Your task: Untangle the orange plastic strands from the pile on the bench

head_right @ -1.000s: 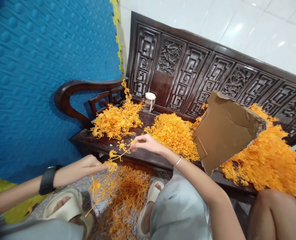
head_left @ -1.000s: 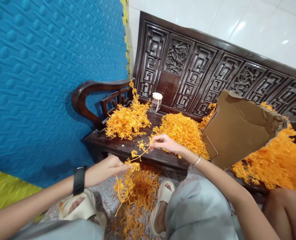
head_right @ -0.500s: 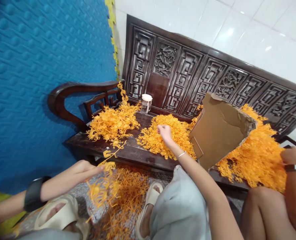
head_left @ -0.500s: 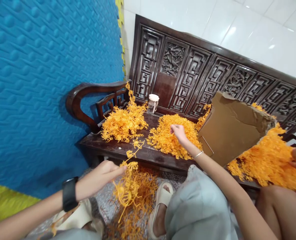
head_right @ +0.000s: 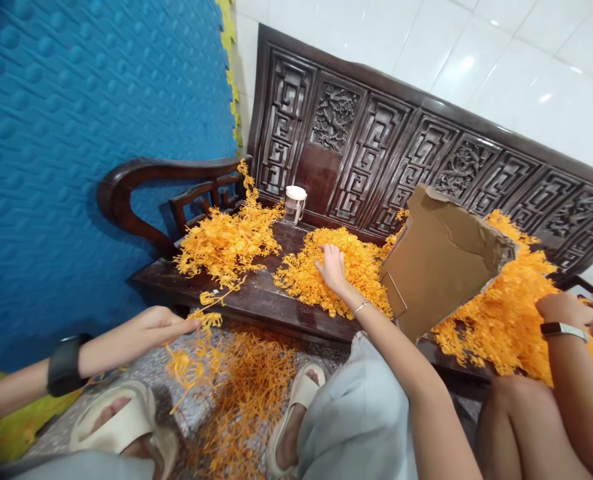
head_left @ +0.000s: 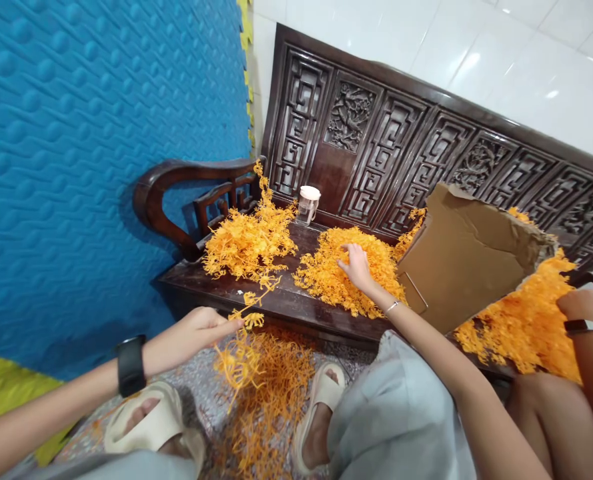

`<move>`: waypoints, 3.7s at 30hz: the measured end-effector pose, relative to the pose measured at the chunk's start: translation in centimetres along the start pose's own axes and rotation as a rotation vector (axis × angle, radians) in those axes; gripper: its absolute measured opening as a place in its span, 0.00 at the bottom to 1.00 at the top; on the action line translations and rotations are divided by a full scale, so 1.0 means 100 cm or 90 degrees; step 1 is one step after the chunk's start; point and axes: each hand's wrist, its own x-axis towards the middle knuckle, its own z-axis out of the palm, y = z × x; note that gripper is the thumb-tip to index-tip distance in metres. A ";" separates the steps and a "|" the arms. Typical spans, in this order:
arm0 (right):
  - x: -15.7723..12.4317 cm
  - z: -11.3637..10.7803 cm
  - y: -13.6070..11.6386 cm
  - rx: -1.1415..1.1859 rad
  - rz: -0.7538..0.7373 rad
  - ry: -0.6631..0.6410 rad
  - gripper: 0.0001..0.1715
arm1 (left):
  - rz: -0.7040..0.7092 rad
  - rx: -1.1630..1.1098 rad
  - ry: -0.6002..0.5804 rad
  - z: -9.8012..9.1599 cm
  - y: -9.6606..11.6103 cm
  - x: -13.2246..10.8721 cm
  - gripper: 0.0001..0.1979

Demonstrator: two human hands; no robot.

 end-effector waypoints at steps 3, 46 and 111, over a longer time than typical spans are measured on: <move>0.003 0.001 0.003 -0.005 0.009 0.013 0.09 | 0.013 0.001 -0.017 0.002 0.003 0.004 0.26; 0.028 -0.038 -0.136 0.654 0.230 0.191 0.08 | 0.105 -0.082 0.146 0.017 0.061 0.033 0.23; -0.037 -0.067 -0.113 0.095 -0.491 -0.206 0.14 | 0.067 -0.045 -0.107 0.003 0.037 -0.008 0.25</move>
